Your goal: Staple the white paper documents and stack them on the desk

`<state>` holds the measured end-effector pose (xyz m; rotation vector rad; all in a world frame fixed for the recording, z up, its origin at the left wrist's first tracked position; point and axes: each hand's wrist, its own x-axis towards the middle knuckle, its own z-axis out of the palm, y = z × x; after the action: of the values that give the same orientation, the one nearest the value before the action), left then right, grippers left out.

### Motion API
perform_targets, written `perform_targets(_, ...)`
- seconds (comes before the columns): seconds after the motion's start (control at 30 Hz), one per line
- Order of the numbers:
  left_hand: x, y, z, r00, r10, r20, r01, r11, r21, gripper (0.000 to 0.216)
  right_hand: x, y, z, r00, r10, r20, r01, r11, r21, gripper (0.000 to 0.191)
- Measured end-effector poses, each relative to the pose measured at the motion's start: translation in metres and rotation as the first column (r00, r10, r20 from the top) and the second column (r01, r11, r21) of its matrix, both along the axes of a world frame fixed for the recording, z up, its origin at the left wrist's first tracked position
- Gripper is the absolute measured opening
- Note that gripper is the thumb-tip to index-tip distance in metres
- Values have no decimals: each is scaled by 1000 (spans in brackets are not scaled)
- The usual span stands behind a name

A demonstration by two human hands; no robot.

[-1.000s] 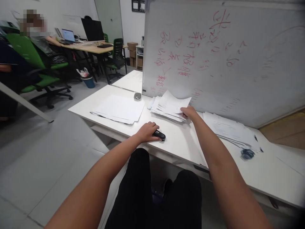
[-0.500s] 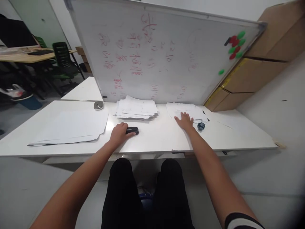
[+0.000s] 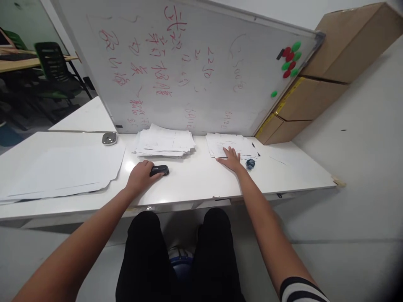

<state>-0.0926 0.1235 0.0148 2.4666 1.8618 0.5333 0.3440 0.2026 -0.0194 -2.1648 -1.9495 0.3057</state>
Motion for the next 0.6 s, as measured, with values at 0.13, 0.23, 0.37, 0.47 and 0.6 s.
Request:
perform_targets(0.13, 1, 0, 1, 999, -23, 29, 23, 1000, -12, 39, -2, -5, -2, 998, -33, -57, 39, 994, 105, 73)
perform_targets(0.23, 1, 0, 1, 998, -21, 53, 22, 1000, -12, 38, -4, -9, -3, 993, -48, -108, 65, 985, 159, 57)
perform_targets(0.37, 1, 0, 1, 998, -13, 64, 14, 1000, -22, 39, -4, -10, -3, 991, -63, -119, 89, 969, 228, 44)
perform_targets(0.47, 1, 0, 0, 998, -24, 62, 25, 999, -24, 37, -5, -4, -3, 986, -141, -85, 159, 948, 276, 46)
perform_targets(0.6, 1, 0, -2, 998, -23, 53, 25, 999, -25, 37, -7, 6, -4, 995, -93, -29, 97, 942, 323, 43)
